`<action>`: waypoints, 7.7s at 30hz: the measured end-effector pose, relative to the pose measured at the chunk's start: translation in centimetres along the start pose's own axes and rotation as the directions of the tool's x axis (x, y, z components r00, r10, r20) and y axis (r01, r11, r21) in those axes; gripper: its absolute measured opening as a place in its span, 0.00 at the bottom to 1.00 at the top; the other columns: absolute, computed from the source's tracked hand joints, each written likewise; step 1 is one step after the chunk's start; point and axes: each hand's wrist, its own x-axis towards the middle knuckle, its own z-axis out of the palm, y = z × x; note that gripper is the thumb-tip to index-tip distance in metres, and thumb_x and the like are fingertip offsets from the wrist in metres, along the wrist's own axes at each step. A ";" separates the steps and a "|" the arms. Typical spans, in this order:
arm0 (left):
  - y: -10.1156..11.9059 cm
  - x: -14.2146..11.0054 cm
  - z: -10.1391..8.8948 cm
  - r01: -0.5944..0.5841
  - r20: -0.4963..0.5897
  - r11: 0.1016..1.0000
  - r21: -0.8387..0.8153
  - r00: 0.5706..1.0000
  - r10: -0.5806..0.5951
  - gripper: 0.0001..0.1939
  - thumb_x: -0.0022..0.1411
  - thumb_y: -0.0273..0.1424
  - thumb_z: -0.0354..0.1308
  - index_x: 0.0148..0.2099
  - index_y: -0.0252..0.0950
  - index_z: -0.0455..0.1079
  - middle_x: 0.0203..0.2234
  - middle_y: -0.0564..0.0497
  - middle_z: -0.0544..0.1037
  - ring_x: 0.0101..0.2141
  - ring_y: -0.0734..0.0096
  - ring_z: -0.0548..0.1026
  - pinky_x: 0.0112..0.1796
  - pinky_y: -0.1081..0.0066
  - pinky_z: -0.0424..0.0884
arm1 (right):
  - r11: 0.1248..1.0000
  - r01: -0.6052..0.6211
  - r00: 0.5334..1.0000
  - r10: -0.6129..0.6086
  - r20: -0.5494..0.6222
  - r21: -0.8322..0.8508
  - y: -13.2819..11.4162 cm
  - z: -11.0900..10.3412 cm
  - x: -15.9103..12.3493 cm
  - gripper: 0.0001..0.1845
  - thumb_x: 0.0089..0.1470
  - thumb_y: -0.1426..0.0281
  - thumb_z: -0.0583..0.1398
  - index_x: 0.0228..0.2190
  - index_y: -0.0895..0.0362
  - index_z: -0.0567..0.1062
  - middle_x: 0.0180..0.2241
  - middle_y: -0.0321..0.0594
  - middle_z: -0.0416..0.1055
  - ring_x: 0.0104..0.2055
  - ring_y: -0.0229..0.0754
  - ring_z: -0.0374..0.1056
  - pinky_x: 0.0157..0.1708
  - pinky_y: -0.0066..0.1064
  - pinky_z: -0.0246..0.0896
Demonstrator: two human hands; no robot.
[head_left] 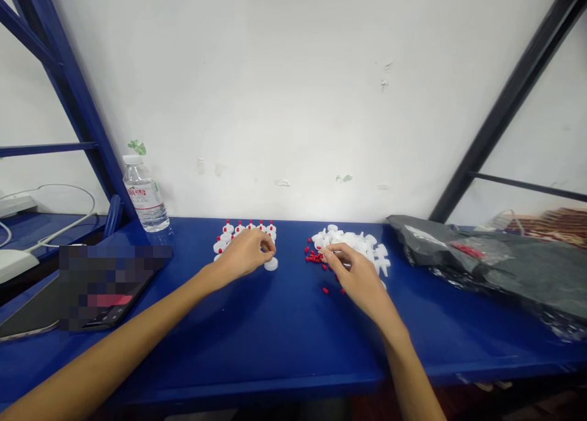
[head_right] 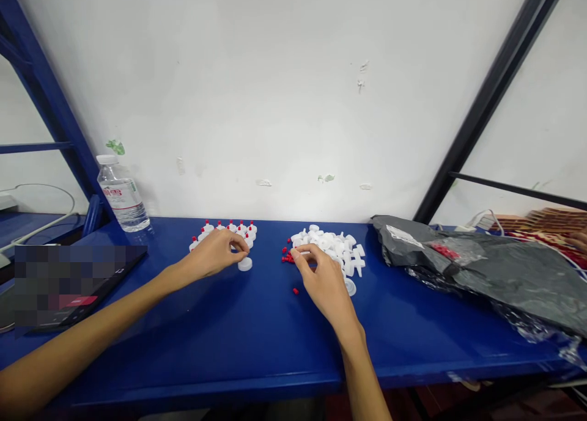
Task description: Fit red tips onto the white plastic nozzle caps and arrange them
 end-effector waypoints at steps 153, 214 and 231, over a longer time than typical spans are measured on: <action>-1.1 -0.3 -2.8 0.179 0.004 0.824 0.538 0.977 -0.215 0.16 0.56 0.25 0.55 0.42 0.38 0.81 0.41 0.41 0.83 0.40 0.54 0.80 0.36 0.67 0.70 | 0.972 0.221 0.973 -0.225 0.053 0.081 -1.0 0.3 -0.6 0.16 0.63 0.61 0.60 0.52 0.45 0.73 0.57 0.41 0.68 0.50 0.45 0.73 0.48 0.38 0.72; 6.2 -1.9 9.5 -0.564 0.245 0.792 0.233 0.822 0.514 0.16 0.75 0.33 0.47 0.50 0.40 0.76 0.46 0.48 0.76 0.34 0.67 0.77 0.31 0.71 0.68 | 0.961 -0.100 0.995 0.089 -0.052 -0.257 2.6 -6.2 -0.9 0.14 0.46 0.67 0.67 0.39 0.50 0.81 0.37 0.39 0.81 0.31 0.46 0.77 0.32 0.33 0.67; 0.6 -2.1 5.3 -0.173 -0.126 0.981 -0.092 0.979 0.161 0.16 0.72 0.31 0.50 0.50 0.36 0.78 0.42 0.44 0.77 0.42 0.63 0.75 0.45 0.65 0.70 | 0.999 -0.010 0.979 0.002 0.204 0.036 -0.8 0.9 -0.7 0.25 0.49 0.64 0.70 0.50 0.51 0.76 0.42 0.42 0.80 0.34 0.42 0.78 0.41 0.36 0.72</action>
